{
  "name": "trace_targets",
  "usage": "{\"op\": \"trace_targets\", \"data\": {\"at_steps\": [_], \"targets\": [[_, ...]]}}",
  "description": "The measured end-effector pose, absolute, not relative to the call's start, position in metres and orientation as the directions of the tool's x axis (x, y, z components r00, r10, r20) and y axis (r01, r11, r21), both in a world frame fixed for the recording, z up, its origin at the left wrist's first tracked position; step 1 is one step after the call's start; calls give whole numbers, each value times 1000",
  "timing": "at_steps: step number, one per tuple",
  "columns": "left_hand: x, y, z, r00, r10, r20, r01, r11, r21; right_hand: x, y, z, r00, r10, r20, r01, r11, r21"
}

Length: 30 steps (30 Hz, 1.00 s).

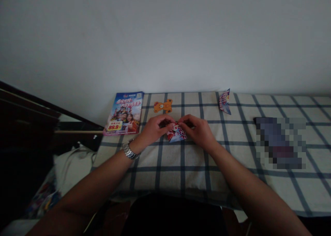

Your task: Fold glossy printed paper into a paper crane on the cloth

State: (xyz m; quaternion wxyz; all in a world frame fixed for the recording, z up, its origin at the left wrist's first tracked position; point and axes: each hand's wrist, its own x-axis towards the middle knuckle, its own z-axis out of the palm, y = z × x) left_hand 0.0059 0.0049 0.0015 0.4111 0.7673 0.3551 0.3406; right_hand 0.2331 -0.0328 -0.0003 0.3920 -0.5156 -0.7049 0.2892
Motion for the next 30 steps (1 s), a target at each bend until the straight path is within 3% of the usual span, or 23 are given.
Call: {"op": "trace_targets", "data": {"at_steps": [8, 17, 30], "targets": [[6, 3, 3, 517, 830, 207, 266, -386, 883, 230, -34, 1, -164, 955, 247, 436, 294, -850], [6, 5, 1, 419, 861, 288, 207, -399, 893, 228, -30, 0, -104, 989, 105, 193, 124, -973], [9, -1, 3, 515, 820, 248, 231, -411, 882, 234, -31, 1, -179, 977, 118, 334, 173, -927]]}}
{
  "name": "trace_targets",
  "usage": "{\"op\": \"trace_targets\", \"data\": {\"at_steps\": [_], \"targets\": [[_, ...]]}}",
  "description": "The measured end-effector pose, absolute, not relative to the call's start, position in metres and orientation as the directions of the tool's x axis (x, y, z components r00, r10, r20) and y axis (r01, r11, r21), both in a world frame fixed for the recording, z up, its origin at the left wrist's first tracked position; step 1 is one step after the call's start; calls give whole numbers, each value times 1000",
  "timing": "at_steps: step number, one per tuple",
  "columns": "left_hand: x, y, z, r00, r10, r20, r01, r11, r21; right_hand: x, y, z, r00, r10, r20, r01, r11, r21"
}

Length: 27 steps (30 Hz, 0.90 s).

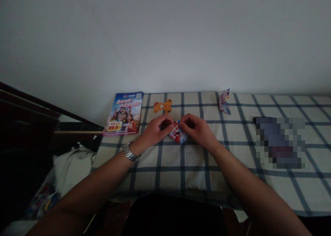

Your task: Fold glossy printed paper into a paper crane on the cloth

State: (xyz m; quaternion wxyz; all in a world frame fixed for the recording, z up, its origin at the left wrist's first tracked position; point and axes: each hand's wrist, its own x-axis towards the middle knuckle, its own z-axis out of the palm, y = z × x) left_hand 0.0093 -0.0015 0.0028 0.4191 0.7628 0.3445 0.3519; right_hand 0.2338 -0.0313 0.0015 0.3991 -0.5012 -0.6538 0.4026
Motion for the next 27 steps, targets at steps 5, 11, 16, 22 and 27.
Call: {"op": "trace_targets", "data": {"at_steps": [5, 11, 16, 22, 27], "targets": [[9, -1, 3, 521, 798, 303, 188, -453, 871, 235, -33, 2, -253, 962, 97, 374, 190, -908], [8, -1, 7, 516, 808, 285, 254, -462, 850, 233, -34, 2, -253, 964, 82, 399, 181, -899], [8, 2, 3, 452, 844, 290, 260, -435, 862, 233, -31, 2, -223, 971, 93, 323, 163, -932], [8, 2, 3, 436, 852, 288, 246, -421, 873, 234, -29, -1, -178, 978, 108, 325, 162, -932], [9, 1, 4, 475, 835, 277, 254, -432, 865, 234, -31, 2, -169, 976, 139, 412, 198, -889]]}}
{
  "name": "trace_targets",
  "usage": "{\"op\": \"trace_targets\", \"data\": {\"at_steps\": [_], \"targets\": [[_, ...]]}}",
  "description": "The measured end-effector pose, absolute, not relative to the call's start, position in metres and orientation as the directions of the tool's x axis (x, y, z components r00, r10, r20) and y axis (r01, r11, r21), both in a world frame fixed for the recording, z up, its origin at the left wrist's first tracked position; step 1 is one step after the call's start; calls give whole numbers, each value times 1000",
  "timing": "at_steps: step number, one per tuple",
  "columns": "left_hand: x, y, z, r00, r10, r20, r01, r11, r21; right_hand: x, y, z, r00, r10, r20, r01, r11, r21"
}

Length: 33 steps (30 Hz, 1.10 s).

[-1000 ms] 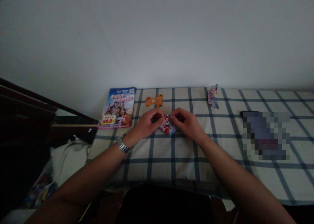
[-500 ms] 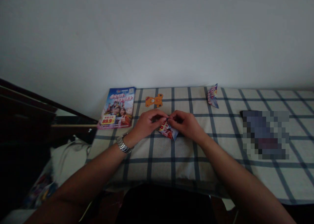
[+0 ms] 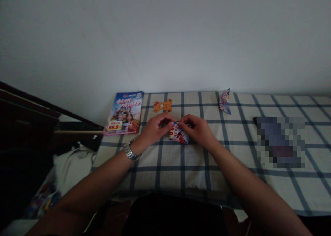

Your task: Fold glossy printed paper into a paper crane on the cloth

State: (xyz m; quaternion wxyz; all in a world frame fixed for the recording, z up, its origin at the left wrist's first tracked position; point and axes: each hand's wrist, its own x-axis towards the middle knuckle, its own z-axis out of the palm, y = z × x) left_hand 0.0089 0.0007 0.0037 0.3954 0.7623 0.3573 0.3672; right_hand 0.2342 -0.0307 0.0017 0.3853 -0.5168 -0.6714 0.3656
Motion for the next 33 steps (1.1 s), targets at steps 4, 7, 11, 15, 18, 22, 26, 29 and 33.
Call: {"op": "trace_targets", "data": {"at_steps": [4, 7, 11, 15, 18, 22, 26, 29, 33], "targets": [[9, 0, 1, 514, 825, 236, 208, -387, 898, 234, -31, 3, -167, 975, 149, 438, 209, -874], [9, 0, 1, 520, 817, 249, 209, -405, 890, 234, -30, 3, -159, 976, 152, 447, 209, -870], [9, 0, 3, 498, 822, 278, 222, -430, 875, 233, -31, 4, -151, 978, 144, 420, 195, -886], [9, 0, 4, 464, 840, 282, 223, -419, 880, 232, -31, 4, -147, 978, 148, 374, 194, -907], [8, 0, 3, 444, 856, 266, 231, -396, 889, 232, -30, 3, -136, 979, 149, 336, 187, -923], [7, 1, 3, 417, 871, 260, 200, -367, 908, 232, -30, 2, -107, 983, 148, 274, 173, -946], [7, 2, 5, 371, 889, 269, 167, -349, 922, 235, -28, 1, -85, 982, 170, 246, 186, -951], [7, 3, 5, 370, 885, 283, 170, -364, 916, 237, -27, 1, -81, 981, 178, 245, 193, -950], [7, 2, 4, 366, 886, 285, 197, -373, 907, 237, -27, 0, -66, 982, 174, 238, 185, -953]]}}
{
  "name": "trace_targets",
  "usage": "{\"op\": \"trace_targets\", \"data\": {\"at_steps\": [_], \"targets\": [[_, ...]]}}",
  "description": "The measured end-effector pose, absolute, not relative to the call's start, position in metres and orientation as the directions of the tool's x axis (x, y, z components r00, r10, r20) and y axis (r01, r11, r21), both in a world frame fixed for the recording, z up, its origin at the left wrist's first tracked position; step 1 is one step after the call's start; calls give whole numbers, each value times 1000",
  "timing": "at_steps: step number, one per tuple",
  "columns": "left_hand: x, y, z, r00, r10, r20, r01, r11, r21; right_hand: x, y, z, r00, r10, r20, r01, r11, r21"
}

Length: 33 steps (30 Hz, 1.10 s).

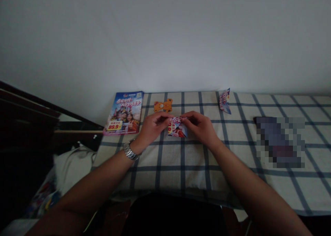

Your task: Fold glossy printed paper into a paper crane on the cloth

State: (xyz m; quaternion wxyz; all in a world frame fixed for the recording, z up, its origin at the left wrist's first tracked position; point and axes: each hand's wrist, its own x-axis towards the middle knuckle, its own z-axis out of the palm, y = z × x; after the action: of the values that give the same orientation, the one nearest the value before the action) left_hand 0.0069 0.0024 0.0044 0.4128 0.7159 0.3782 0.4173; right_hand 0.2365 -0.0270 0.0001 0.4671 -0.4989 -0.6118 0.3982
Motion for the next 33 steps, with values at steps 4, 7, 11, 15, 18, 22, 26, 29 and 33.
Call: {"op": "trace_targets", "data": {"at_steps": [4, 7, 11, 15, 18, 22, 26, 29, 33], "targets": [[7, 2, 4, 356, 887, 293, 182, -374, 909, 235, -27, 1, -42, 985, 167, 219, 172, -960], [7, 2, 4, 353, 881, 316, 166, -392, 905, 235, -26, 2, -29, 986, 165, 216, 168, -962], [8, 2, 3, 342, 878, 336, 165, -408, 898, 235, -26, 1, -23, 984, 176, 205, 177, -963], [8, 3, 2, 339, 876, 344, 143, -410, 901, 234, -27, 1, -25, 986, 167, 162, 169, -972], [8, 3, 2, 339, 876, 342, 132, -404, 905, 234, -26, 0, -15, 988, 153, 146, 154, -977], [8, 2, 2, 343, 875, 343, 123, -404, 907, 234, -26, -1, 2, 991, 132, 142, 131, -981], [7, 1, 2, 340, 854, 394, 147, -462, 875, 235, -25, -2, 1, 999, 53, 83, 53, -995], [6, 1, 3, 334, 840, 428, 195, -506, 840, 235, -24, -3, 1, 1000, -4, 26, -4, -1000], [6, 1, 3, 334, 830, 447, 220, -530, 819, 235, -24, -3, 13, 1000, -10, 11, -10, -1000]]}}
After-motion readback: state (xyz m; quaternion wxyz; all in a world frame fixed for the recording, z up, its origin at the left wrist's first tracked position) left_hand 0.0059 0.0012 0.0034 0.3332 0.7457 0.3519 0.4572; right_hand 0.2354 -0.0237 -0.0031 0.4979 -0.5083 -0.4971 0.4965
